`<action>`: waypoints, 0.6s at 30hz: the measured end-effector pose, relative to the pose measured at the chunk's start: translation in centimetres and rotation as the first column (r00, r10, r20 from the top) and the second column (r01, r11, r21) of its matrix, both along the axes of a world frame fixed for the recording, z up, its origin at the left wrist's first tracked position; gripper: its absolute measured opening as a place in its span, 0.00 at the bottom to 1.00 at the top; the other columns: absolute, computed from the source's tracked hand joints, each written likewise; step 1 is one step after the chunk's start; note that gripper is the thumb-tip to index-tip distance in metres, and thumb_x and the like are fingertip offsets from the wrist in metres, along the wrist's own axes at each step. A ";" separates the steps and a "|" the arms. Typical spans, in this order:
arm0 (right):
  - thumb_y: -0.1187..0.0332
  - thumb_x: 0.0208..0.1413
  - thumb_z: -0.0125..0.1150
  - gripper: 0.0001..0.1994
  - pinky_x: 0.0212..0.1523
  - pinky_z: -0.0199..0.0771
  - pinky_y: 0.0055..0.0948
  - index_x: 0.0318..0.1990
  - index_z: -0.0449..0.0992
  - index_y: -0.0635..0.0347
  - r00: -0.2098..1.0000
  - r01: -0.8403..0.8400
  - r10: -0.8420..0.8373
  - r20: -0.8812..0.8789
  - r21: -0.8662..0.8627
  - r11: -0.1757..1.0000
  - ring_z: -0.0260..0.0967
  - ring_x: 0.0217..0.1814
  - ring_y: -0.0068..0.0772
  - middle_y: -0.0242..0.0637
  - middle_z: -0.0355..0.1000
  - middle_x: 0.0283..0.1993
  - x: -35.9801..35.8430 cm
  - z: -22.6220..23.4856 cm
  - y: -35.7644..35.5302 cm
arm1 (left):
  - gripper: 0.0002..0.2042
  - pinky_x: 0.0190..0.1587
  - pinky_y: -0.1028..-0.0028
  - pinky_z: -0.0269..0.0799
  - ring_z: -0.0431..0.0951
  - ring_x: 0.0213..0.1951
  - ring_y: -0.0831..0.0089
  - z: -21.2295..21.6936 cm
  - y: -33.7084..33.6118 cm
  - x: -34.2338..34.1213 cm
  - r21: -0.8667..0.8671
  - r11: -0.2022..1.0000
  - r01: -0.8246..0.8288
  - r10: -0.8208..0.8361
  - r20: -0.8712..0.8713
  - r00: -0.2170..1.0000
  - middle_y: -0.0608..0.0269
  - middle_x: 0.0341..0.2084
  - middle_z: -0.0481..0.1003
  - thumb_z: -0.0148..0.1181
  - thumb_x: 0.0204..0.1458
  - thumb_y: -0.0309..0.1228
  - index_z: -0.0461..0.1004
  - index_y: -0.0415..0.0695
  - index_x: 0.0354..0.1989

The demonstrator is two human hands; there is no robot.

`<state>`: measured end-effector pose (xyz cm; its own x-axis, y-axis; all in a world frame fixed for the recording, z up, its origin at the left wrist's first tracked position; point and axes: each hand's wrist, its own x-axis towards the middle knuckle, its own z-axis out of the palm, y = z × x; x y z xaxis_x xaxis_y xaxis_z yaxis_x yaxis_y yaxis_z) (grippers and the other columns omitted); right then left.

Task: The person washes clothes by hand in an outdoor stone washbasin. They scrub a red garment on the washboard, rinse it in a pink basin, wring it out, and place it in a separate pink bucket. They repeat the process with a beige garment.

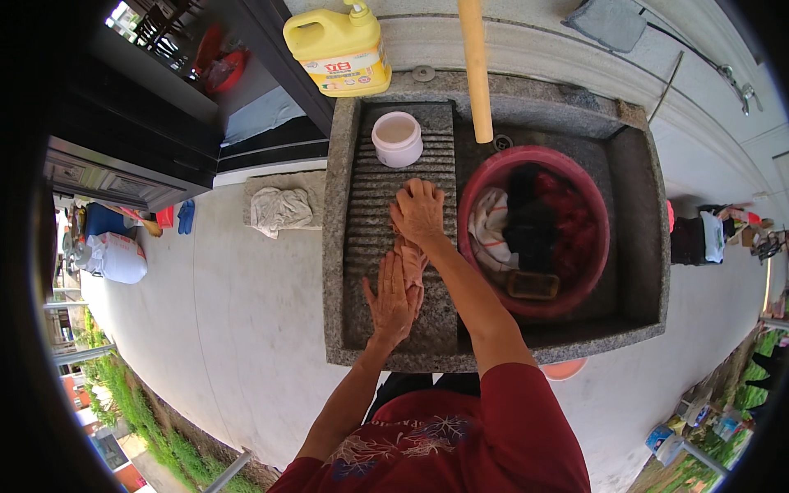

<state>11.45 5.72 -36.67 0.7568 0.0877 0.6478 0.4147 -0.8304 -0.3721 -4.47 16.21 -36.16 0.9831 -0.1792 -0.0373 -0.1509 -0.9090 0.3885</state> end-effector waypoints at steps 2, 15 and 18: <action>0.70 0.44 0.61 0.11 0.28 0.60 0.37 0.18 0.64 0.55 0.996 0.078 -0.075 -0.054 0.042 0.996 0.60 0.24 0.38 0.38 0.57 0.18 -0.8 -0.2 -0.1 | 0.33 0.63 0.42 0.30 0.43 0.69 0.62 -0.3 0.0 -0.4 -0.075 0.997 -0.026 0.027 0.017 0.999 0.57 0.67 0.44 0.43 0.59 0.45 0.42 0.42 0.68; 0.71 0.48 0.59 0.07 0.26 0.65 0.36 0.24 0.66 0.58 0.969 -0.137 0.162 -0.188 0.139 0.981 0.63 0.23 0.36 0.36 0.61 0.23 -0.3 -2.4 -1.1 | 0.33 0.63 0.42 0.28 0.40 0.69 0.58 -0.7 -0.3 -0.4 -0.157 0.985 -0.068 0.085 0.102 0.991 0.55 0.68 0.43 0.44 0.59 0.47 0.46 0.42 0.67; 0.70 0.47 0.61 0.09 0.26 0.66 0.34 0.23 0.65 0.57 0.824 -0.456 0.509 -0.249 0.242 0.856 0.65 0.25 0.36 0.34 0.62 0.23 -6.7 1.9 0.3 | 0.33 0.64 0.45 0.28 0.39 0.69 0.57 0.3 0.7 0.3 -0.097 0.991 -0.096 0.100 0.038 0.994 0.56 0.67 0.44 0.41 0.59 0.49 0.45 0.43 0.67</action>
